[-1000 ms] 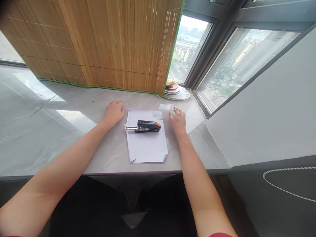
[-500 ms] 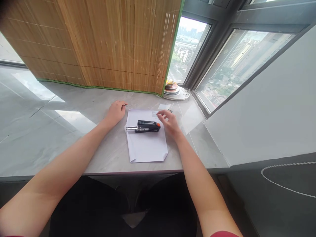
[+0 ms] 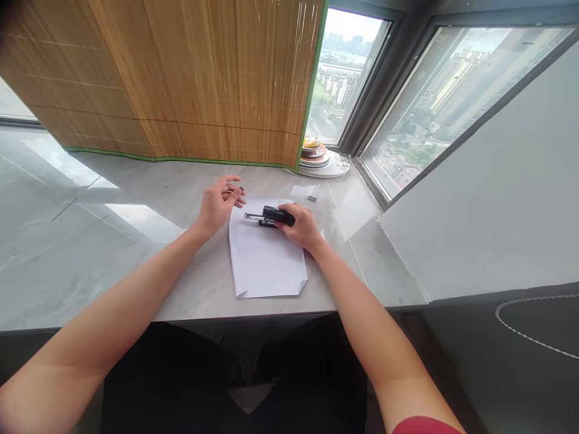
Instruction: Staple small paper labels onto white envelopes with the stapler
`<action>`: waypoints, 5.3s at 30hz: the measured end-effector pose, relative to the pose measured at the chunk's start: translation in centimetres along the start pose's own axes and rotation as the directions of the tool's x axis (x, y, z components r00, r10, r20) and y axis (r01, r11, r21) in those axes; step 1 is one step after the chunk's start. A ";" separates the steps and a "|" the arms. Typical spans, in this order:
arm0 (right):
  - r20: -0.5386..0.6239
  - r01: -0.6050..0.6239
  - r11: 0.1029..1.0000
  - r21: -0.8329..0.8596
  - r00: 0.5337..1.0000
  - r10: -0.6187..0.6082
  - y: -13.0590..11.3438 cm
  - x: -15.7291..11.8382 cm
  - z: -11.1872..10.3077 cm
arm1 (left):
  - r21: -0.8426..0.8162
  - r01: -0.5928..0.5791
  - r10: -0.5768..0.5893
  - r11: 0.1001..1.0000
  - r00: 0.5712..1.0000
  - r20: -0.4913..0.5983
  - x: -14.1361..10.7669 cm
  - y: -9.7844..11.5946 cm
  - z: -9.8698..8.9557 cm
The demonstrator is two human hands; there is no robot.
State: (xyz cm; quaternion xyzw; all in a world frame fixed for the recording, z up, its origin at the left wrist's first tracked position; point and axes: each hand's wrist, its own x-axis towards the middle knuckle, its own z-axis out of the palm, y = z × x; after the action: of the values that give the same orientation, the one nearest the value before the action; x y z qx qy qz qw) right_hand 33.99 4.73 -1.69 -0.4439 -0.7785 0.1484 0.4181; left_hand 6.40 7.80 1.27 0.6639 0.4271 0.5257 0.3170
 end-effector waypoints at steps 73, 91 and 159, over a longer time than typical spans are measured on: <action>0.021 -0.014 0.998 -0.064 1.000 0.016 0.0 0.5 -0.4 | 0.208 -0.084 -0.020 0.975 0.891 0.454 0.0 -0.3 -0.2; 0.004 -0.063 0.993 -0.099 0.998 0.064 0.3 0.5 -1.0 | 0.244 -0.075 -0.039 0.967 0.901 0.433 0.3 -0.3 -1.2; -0.023 -0.022 0.988 0.150 0.999 0.026 -2.9 -0.1 -0.9 | 0.281 -0.295 0.140 0.913 0.875 0.464 0.6 -0.2 -0.3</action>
State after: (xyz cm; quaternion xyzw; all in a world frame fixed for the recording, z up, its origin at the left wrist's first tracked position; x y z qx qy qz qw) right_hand 33.05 2.93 0.56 -0.4225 -0.7545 0.2059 0.4581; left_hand 6.10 8.43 1.46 0.8533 0.3520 0.3147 0.2214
